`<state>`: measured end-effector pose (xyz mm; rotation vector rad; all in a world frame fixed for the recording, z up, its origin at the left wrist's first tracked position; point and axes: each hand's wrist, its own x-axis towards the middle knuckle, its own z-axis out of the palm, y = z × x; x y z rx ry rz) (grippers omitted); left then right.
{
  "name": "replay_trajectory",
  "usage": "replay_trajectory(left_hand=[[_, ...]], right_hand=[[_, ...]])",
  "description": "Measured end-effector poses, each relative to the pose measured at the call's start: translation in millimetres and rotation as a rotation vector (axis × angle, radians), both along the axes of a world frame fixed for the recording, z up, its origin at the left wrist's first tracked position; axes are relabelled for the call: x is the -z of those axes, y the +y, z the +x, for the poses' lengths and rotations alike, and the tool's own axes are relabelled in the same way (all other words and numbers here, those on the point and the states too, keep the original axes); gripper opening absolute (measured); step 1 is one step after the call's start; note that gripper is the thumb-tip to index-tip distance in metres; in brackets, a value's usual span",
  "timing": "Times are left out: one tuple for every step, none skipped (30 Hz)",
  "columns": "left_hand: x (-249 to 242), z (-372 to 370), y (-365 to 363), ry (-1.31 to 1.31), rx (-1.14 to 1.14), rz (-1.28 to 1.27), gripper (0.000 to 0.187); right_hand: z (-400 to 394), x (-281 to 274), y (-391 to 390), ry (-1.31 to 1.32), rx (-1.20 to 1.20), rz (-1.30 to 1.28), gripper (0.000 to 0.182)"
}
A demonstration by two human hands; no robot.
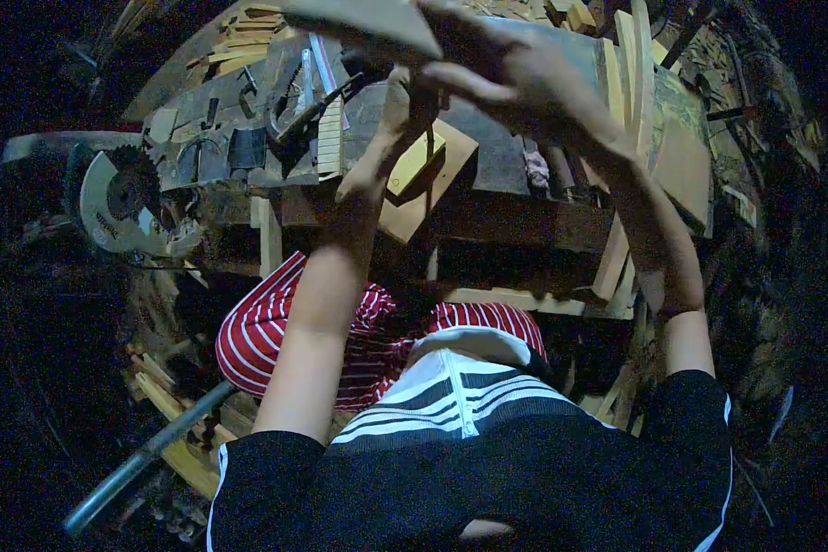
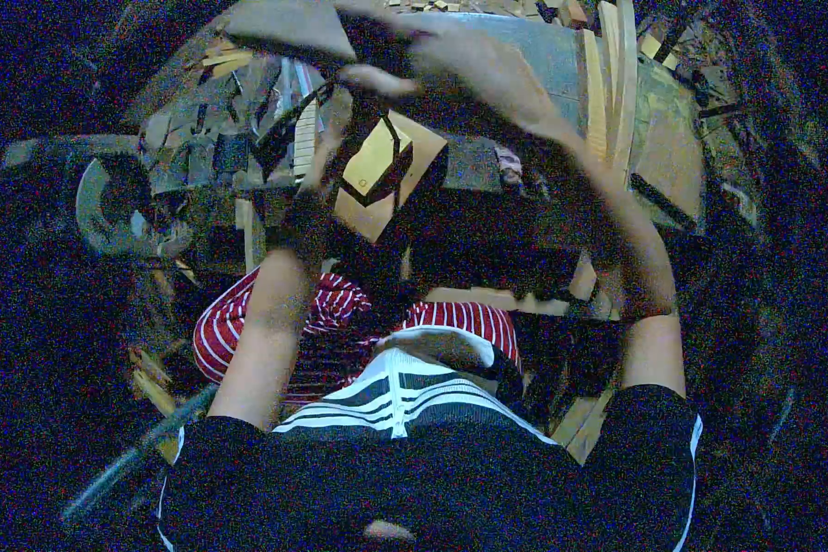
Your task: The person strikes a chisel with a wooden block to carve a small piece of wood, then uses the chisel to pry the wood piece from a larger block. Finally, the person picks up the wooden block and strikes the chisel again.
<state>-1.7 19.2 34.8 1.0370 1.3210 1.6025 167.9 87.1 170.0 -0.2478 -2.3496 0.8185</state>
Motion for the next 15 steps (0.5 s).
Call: replay_trajectory(left_hand=[[-4,2,1,0.306,0.005,0.022,0.022],[-7,5,-2,0.297,-0.002,0.015,0.022],[-26,15,-10,0.251,-0.036,0.032,0.023],[-47,24,-18,0.210,-0.072,0.052,0.025],[-56,28,-22,0.173,-0.107,0.074,0.027],[-56,26,-20,0.177,-0.114,0.078,0.027],[-54,24,-16,0.209,-0.104,0.065,0.027],[-52,21,-8,0.240,-0.092,0.055,0.028],[-47,16,-2,0.270,-0.093,0.046,0.028],[-37,13,-2,0.292,-0.089,0.014,0.028],[-27,9,-2,0.315,-0.080,-0.018,0.029],[-20,7,0,0.334,-0.073,-0.046,0.029],[-12,5,-1,0.353,-0.065,-0.078,0.030],[-6,3,-3,0.377,-0.058,-0.108,0.030],[-12,5,-8,0.409,-0.102,0.023,0.029]], right_hand=[[4,-13,-1,-0.180,0.067,-0.071,0.044],[2,-3,13,-0.117,0.108,-0.044,0.036],[4,23,35,0.049,-0.130,-0.463,0.033],[5,43,50,0.220,-0.368,-0.879,0.029],[-8,-18,5,0.248,-0.123,-0.057,0.032],[4,-30,-5,-0.200,-0.118,-0.284,0.043],[7,-44,-7,-0.195,-0.120,-0.276,0.043],[9,-61,-7,-0.270,-0.075,-0.293,0.047],[8,-76,-5,-0.347,-0.040,-0.305,0.051],[7,-84,-6,-0.433,-0.005,-0.338,0.056],[5,-84,-7,-0.518,0.033,-0.371,0.061],[-19,-61,-25,0.156,-0.031,-0.446,0.057],[-14,-58,-20,0.148,-0.036,-0.457,0.057],[-2,-65,-12,-0.194,0.069,-0.447,0.056],[0,-80,-14,-0.529,0.173,-0.418,0.057]])
